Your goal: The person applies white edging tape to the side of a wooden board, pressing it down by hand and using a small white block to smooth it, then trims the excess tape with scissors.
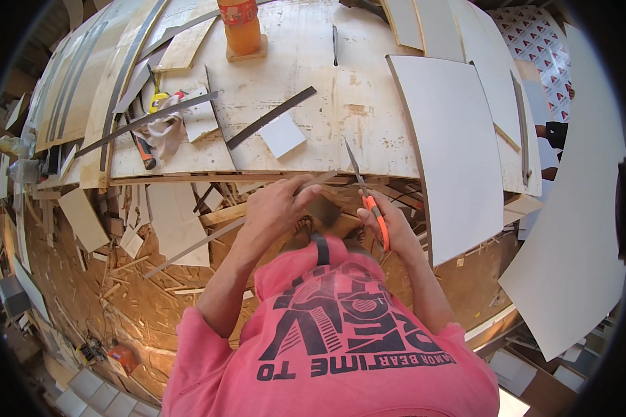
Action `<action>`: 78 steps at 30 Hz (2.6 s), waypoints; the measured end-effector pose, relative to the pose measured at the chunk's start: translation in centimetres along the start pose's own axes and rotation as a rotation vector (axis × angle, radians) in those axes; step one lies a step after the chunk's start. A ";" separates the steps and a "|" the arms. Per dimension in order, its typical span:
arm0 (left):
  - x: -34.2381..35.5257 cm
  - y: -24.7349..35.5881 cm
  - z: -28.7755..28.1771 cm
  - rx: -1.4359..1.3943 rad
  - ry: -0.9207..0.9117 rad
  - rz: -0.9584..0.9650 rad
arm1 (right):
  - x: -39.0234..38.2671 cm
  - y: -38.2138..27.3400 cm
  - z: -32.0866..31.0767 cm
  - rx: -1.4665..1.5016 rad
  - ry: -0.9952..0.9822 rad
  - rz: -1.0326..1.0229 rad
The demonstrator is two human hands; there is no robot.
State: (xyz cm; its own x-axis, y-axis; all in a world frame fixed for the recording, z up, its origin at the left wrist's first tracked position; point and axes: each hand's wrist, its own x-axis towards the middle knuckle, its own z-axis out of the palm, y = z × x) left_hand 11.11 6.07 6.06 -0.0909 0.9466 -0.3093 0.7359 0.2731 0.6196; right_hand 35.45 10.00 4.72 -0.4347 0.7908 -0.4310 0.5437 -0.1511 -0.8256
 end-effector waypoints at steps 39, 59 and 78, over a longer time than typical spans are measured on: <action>0.3 22.2 10.9 -0.638 -0.052 0.754 | -8.8 4.2 -7.1 0.339 0.612 -0.617; -2.2 20.1 36.0 -0.924 -0.314 -0.330 | -16.9 34.0 -19.5 0.510 0.642 0.188; -2.3 12.1 33.8 -1.057 -0.149 -0.195 | -23.4 33.2 -15.5 -0.079 0.370 0.234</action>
State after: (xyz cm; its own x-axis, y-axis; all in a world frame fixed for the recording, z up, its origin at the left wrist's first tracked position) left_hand 42.91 1.40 -10.08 -0.0092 0.8601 -0.5100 -0.2388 0.4934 0.8364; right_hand 74.77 -4.30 -6.96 -0.0144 0.9019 -0.4317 0.6564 -0.3172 -0.6845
